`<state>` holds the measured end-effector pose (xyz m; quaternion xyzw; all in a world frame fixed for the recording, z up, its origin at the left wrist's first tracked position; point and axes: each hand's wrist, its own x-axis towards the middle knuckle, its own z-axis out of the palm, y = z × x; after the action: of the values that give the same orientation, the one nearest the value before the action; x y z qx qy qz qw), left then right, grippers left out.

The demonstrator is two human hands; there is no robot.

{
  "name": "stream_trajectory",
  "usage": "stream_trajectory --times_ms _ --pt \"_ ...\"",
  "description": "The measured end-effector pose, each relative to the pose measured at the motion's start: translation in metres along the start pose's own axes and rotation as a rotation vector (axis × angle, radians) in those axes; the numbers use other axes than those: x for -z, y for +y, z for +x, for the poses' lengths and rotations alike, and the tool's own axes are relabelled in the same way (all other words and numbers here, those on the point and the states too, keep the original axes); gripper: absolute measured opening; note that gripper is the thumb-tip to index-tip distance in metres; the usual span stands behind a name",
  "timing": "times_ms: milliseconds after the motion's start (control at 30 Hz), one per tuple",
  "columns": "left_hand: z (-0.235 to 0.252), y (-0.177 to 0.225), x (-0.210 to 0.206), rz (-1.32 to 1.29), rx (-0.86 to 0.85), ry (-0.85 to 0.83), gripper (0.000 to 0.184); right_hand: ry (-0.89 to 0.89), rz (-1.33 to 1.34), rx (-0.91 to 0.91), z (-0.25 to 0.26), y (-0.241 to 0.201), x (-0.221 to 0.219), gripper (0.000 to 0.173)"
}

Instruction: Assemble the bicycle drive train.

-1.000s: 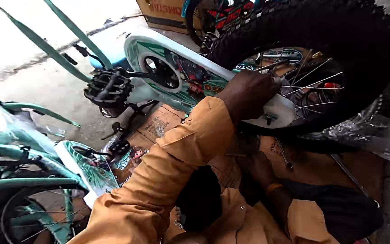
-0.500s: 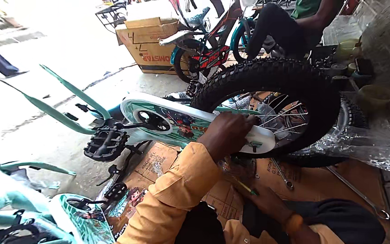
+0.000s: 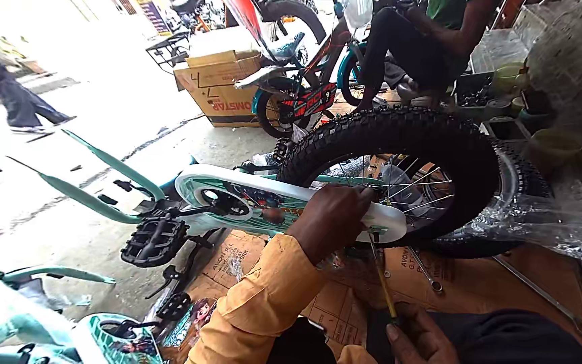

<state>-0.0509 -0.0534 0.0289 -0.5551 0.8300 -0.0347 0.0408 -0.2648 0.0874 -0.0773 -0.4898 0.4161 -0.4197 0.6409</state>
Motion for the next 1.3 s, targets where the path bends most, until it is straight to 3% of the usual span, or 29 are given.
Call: stream_trajectory --times_ms 600,1300 --pt "-0.002 -0.002 -0.005 -0.014 -0.02 0.091 0.04 -0.004 0.098 -0.053 0.006 -0.01 -0.009 0.016" --pt "-0.001 0.001 -0.003 0.021 0.005 0.053 0.04 0.029 0.112 -0.062 0.007 -0.008 -0.013 0.014"
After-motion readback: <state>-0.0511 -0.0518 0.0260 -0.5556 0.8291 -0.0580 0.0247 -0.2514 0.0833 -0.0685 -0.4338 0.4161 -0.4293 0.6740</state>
